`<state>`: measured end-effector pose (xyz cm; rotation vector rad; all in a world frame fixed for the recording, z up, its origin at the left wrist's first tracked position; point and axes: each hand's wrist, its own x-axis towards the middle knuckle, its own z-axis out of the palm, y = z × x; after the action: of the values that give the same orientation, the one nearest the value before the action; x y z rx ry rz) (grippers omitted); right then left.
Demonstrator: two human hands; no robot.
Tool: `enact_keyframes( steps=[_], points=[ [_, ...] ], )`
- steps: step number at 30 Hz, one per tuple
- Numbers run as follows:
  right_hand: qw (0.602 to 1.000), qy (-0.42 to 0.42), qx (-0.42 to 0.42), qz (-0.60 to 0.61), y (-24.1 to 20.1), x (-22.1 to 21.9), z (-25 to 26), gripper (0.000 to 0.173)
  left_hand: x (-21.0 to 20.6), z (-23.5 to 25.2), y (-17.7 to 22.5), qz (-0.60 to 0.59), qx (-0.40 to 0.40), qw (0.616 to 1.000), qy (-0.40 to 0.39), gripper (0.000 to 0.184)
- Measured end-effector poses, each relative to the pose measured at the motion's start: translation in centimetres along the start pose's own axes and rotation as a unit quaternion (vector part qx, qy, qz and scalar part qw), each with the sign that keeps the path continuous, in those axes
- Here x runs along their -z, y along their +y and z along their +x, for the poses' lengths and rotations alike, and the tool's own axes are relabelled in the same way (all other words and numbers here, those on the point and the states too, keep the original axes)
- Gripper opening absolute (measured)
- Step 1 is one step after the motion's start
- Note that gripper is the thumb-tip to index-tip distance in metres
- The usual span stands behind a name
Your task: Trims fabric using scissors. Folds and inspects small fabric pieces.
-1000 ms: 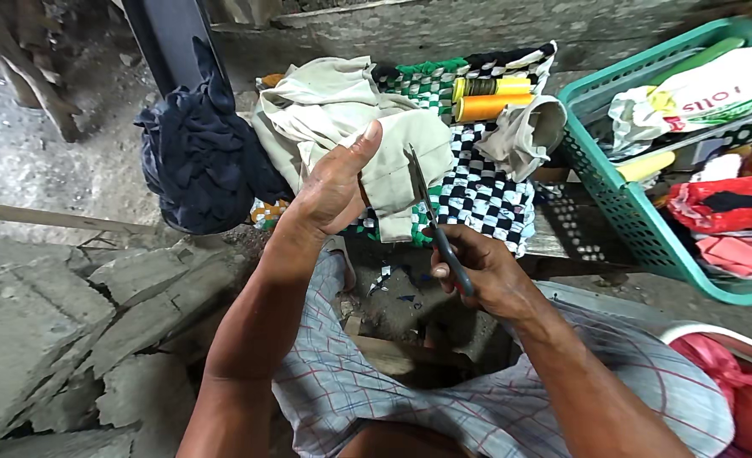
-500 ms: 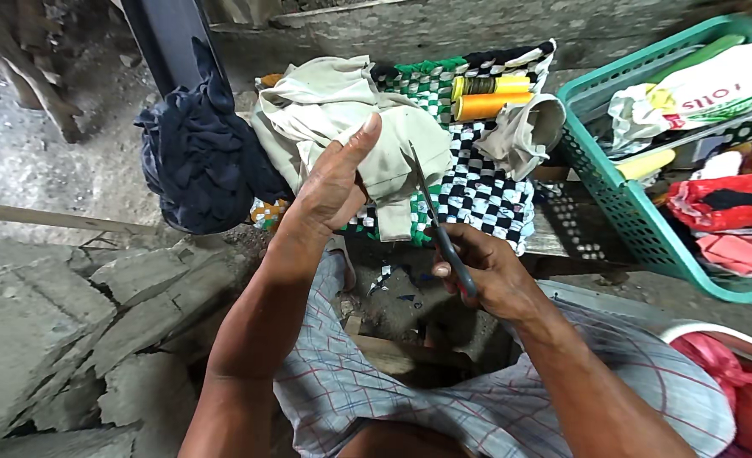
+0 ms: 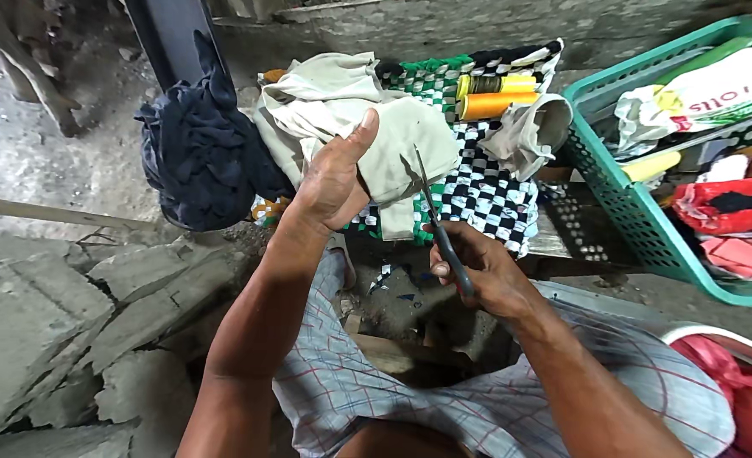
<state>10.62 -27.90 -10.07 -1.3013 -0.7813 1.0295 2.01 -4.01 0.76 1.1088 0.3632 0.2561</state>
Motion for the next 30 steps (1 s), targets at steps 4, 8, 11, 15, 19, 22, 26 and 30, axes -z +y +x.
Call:
enact_keyframes(
  steps=[4,8,11,15,19,22,26,30],
  points=[
    [1.0,0.008,-0.002,0.003,-0.24,0.06,-0.13,0.06,-0.22,-0.03,-0.02,0.003,0.004,1.0,0.002,0.05],
    [1.0,0.025,-0.005,-0.008,-0.63,0.13,-0.29,0.055,-0.16,0.12,0.04,-0.011,0.005,1.0,-0.001,0.051],
    [1.0,0.03,-0.008,-0.005,-0.63,0.12,-0.34,0.053,-0.15,0.19,0.06,-0.019,0.007,1.0,0.004,0.051],
    [1.0,-0.005,-0.001,0.022,-0.29,0.18,-0.31,0.063,-0.06,0.09,-0.14,-0.007,0.006,1.0,-0.013,0.051],
    [1.0,-0.009,0.011,0.022,-0.36,0.15,-0.25,0.072,-0.17,-0.08,-0.29,-0.002,0.002,1.0,-0.014,0.048],
    [1.0,0.002,0.001,0.026,-0.48,0.23,-0.25,0.07,-0.18,-0.07,-0.36,0.003,0.006,1.0,-0.02,0.048],
    [1.0,0.012,0.004,0.024,-0.57,0.38,-0.31,0.068,-0.1,-0.04,-0.39,0.002,0.01,1.0,-0.015,0.049],
    [1.0,0.023,0.017,0.006,-0.62,0.39,-0.38,0.063,-0.06,0.01,-0.24,-0.002,0.007,1.0,-0.018,0.049]
  ],
)
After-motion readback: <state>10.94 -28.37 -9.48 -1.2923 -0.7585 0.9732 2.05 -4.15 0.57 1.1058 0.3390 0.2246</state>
